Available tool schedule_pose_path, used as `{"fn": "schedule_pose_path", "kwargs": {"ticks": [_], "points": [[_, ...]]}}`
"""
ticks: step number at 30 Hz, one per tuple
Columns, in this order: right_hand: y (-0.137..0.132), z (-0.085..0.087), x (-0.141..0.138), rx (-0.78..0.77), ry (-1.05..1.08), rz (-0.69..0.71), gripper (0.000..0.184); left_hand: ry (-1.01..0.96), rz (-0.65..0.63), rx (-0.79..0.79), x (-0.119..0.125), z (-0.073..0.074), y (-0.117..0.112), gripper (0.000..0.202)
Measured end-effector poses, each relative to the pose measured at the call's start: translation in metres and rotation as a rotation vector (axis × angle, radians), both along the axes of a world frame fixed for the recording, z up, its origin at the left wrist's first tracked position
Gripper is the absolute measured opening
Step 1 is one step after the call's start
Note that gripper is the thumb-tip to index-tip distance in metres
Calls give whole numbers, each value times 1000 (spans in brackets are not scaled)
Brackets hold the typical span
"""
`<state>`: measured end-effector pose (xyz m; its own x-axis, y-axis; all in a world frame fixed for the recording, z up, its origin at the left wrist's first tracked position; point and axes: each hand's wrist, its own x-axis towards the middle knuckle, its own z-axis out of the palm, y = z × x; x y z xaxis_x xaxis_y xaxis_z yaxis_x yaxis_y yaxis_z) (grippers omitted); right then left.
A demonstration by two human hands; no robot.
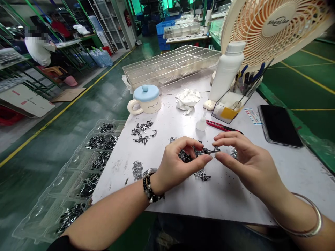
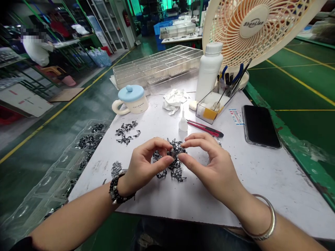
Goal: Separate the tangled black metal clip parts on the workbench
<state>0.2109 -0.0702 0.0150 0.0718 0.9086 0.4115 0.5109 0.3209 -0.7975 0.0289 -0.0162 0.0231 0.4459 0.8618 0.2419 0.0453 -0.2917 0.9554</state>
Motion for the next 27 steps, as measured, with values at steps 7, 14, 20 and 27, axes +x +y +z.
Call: {"fn": "schedule_pose_path", "kwargs": {"ticks": [7, 14, 20, 27], "points": [[-1, 0, -1, 26, -63, 14, 18, -13, -39, -138, 1, -2, 0, 23], [-1, 8, -1, 439, -359, -106, 33, -25, -40, -166, -1, -1, 1, 19], [-2, 8, -3, 489, -431, -120, 25, -29, -80, -174, 0, -1, -1, 18], [0, 8, -2, 489, -459, -115, 25, -28, -80, -167, 0, 0, -2, 18]]}}
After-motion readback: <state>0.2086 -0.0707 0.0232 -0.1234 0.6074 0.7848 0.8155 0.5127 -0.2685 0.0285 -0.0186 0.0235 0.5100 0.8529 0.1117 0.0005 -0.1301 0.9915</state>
